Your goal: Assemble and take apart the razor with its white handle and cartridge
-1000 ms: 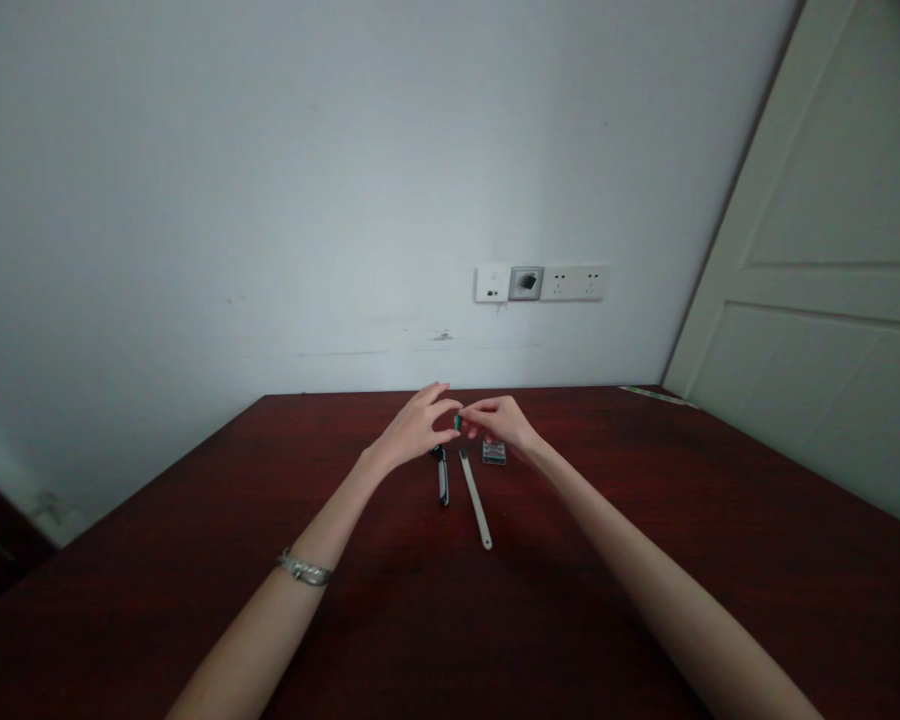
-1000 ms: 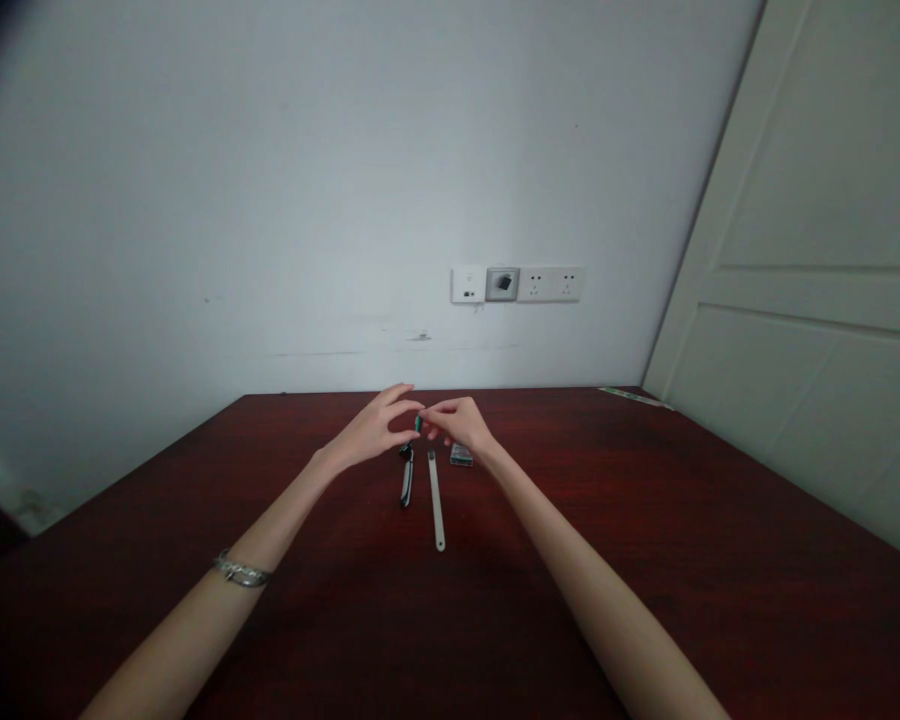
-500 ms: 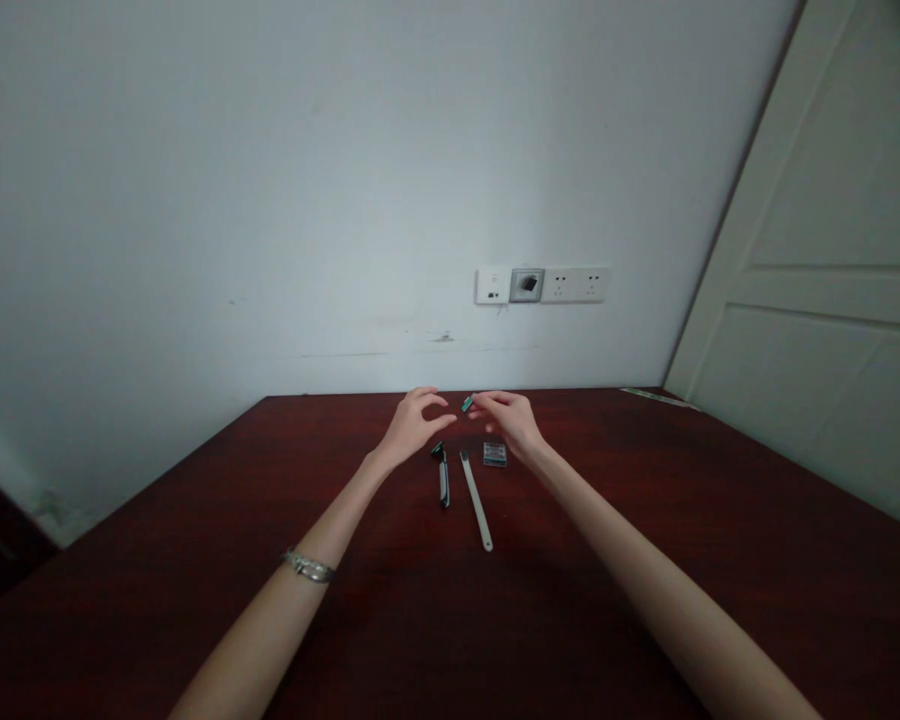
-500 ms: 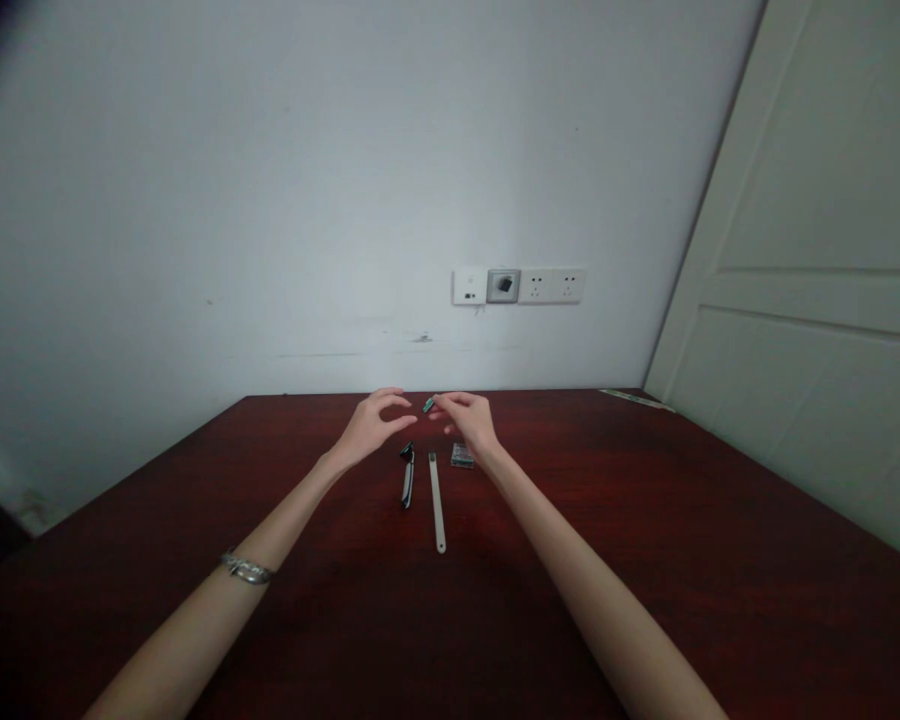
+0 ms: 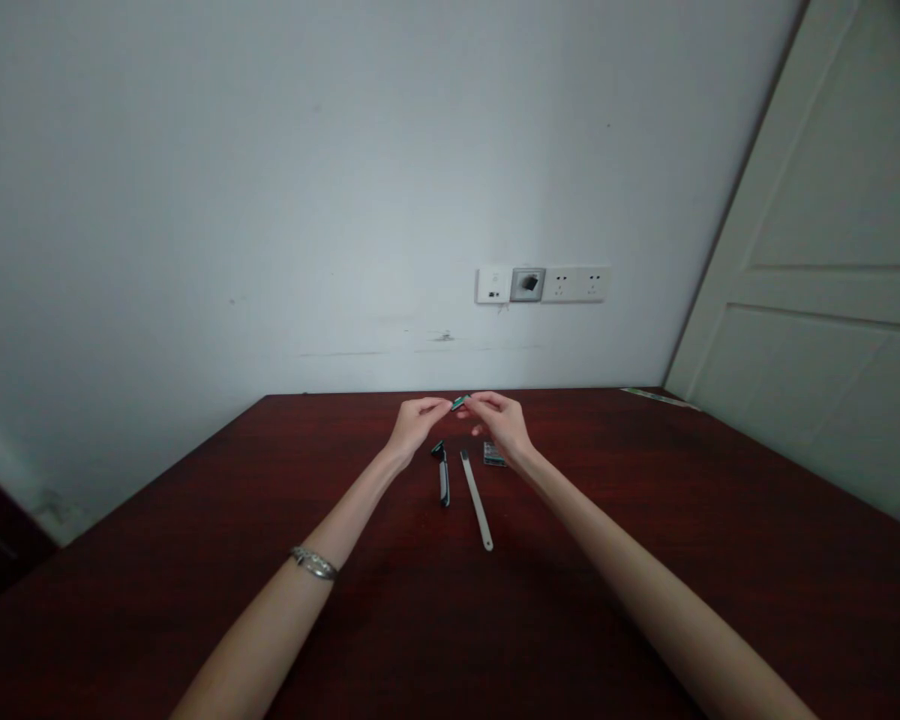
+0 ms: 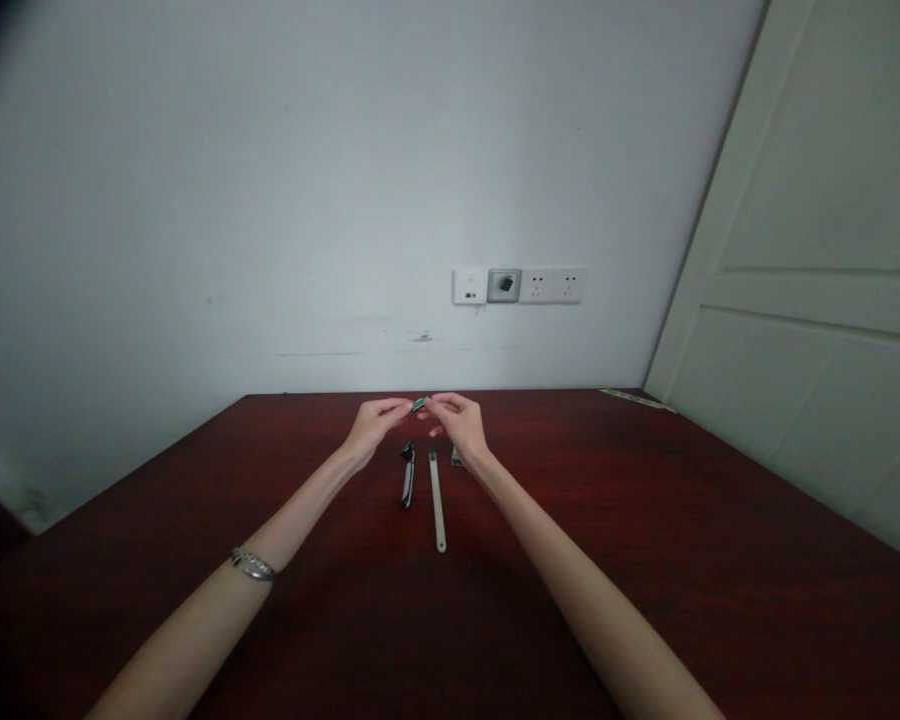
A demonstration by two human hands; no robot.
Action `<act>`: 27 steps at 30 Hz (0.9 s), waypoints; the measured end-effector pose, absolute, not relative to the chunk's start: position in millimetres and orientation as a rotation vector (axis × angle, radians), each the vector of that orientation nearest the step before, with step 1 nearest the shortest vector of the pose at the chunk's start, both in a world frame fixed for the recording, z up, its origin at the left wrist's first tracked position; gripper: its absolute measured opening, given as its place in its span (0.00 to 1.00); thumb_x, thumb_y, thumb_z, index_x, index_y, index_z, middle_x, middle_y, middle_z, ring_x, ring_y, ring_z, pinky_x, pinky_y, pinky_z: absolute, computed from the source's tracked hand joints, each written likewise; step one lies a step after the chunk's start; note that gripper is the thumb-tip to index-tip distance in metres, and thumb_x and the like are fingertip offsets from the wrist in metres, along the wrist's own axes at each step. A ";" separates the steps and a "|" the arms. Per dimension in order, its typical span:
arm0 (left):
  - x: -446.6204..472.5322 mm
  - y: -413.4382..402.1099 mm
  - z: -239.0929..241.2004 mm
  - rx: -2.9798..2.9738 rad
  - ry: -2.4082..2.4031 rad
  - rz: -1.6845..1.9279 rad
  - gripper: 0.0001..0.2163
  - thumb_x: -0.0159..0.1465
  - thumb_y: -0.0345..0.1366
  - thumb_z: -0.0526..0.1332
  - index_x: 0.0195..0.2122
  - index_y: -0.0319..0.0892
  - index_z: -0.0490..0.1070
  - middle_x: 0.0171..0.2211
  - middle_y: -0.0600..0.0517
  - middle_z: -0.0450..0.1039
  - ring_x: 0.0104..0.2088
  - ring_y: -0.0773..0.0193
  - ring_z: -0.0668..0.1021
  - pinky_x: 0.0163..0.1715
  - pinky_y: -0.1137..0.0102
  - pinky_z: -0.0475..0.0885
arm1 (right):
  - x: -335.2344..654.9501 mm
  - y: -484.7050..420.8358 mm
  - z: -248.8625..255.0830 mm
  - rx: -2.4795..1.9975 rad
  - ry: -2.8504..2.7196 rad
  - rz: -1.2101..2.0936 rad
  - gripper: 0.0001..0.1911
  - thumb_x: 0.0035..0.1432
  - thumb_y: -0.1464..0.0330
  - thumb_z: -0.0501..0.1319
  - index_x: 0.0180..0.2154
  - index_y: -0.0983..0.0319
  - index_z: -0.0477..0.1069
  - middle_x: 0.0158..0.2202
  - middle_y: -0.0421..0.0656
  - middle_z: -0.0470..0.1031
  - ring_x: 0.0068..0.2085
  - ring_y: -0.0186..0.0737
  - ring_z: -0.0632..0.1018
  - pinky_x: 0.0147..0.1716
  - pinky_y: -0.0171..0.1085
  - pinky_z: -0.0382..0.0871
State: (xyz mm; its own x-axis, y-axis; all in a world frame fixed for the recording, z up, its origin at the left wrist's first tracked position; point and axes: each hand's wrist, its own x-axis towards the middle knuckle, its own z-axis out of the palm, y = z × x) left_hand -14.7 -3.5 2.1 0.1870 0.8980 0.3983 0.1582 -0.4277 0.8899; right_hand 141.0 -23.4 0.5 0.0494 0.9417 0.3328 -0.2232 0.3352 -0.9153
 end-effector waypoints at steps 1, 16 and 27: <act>-14.7 -2.9 1.4 1.733 1.004 1.287 0.16 0.56 0.42 0.60 0.39 0.35 0.75 0.40 0.45 0.76 0.42 0.57 0.75 0.43 0.66 0.68 | 140.5 -23.4 -0.1 -0.799 -1.184 1.043 0.17 0.41 0.59 0.67 0.30 0.66 0.70 0.30 0.47 0.78 0.32 0.42 0.79 0.15 0.27 0.67; -34.7 9.5 9.1 2.261 1.057 1.150 0.07 0.56 0.35 0.60 0.29 0.38 0.76 0.36 0.47 0.75 0.39 0.62 0.75 0.44 0.66 0.67 | 181.5 -26.0 9.4 -1.020 -2.084 -0.066 0.11 0.56 0.64 0.58 0.40 0.59 0.73 0.39 0.44 0.77 0.38 0.38 0.76 0.39 0.37 0.69; -36.1 13.4 3.9 2.292 0.999 1.065 0.08 0.57 0.36 0.59 0.28 0.38 0.76 0.37 0.47 0.74 0.38 0.63 0.75 0.41 0.68 0.69 | 170.7 -32.2 7.3 -1.054 -2.333 -0.367 0.11 0.61 0.65 0.53 0.41 0.60 0.71 0.42 0.46 0.73 0.45 0.39 0.72 0.36 0.34 0.67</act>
